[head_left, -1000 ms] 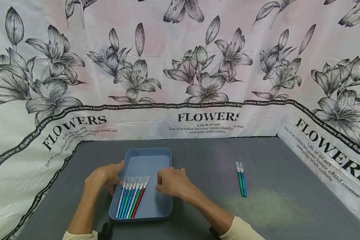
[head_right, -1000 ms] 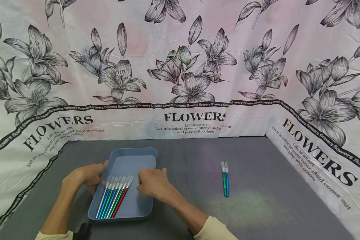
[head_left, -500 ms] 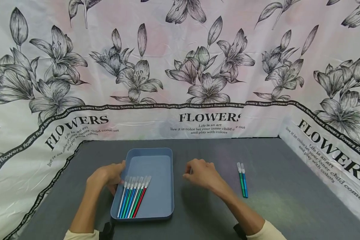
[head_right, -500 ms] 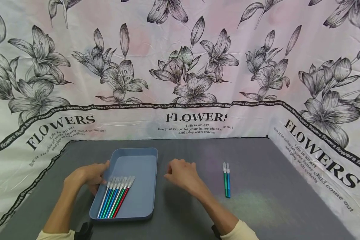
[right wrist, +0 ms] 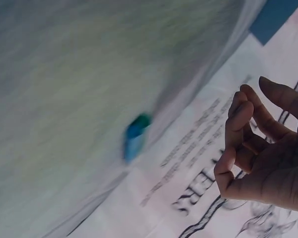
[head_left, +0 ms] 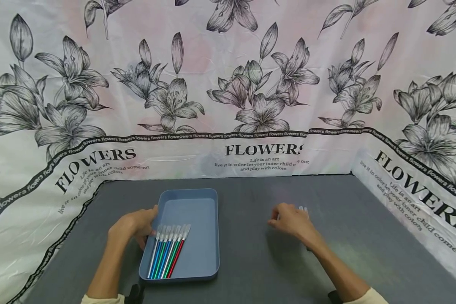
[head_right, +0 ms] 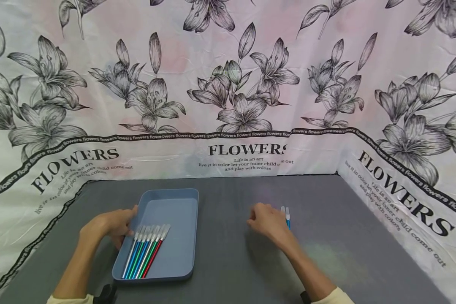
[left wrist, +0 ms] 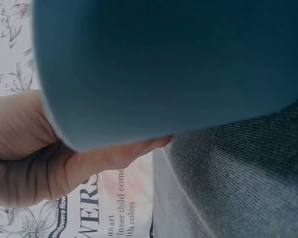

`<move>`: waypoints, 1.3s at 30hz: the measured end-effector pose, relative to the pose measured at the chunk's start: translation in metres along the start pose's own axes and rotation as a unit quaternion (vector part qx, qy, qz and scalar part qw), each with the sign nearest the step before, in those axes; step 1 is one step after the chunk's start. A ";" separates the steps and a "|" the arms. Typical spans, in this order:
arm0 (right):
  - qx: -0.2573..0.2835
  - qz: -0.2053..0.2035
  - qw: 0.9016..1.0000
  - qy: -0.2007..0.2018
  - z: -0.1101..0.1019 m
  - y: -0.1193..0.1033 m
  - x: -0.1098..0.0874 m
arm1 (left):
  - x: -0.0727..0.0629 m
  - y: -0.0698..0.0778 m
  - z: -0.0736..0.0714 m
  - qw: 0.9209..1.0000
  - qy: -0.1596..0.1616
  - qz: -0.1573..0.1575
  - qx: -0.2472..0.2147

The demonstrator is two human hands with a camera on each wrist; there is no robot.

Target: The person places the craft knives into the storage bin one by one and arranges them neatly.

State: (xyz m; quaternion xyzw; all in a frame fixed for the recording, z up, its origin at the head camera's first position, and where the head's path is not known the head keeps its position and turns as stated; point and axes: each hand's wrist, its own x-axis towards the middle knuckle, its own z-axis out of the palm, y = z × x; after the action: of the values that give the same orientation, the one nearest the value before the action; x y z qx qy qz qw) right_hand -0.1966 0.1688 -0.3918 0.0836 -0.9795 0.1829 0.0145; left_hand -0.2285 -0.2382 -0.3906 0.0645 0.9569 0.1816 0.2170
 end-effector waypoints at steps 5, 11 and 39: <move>-0.021 0.038 0.999 -0.011 -0.006 0.027 -0.004 | 0.000 0.000 0.001 1.000 -0.001 -0.003 -0.004; -0.017 0.063 0.997 -0.042 -0.020 0.053 -0.007 | 0.003 -0.003 0.003 1.000 0.004 -0.011 -0.007; -0.047 0.104 0.991 -0.073 -0.012 0.069 -0.005 | -0.003 0.003 -0.005 1.000 0.000 -0.003 -0.010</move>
State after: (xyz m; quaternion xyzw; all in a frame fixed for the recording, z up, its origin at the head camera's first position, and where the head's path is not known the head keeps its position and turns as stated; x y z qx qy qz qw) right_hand -0.2039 0.2378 -0.4052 -0.0064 -0.9888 0.1309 -0.0719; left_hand -0.2278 -0.2376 -0.3846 0.0595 0.9554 0.1906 0.2177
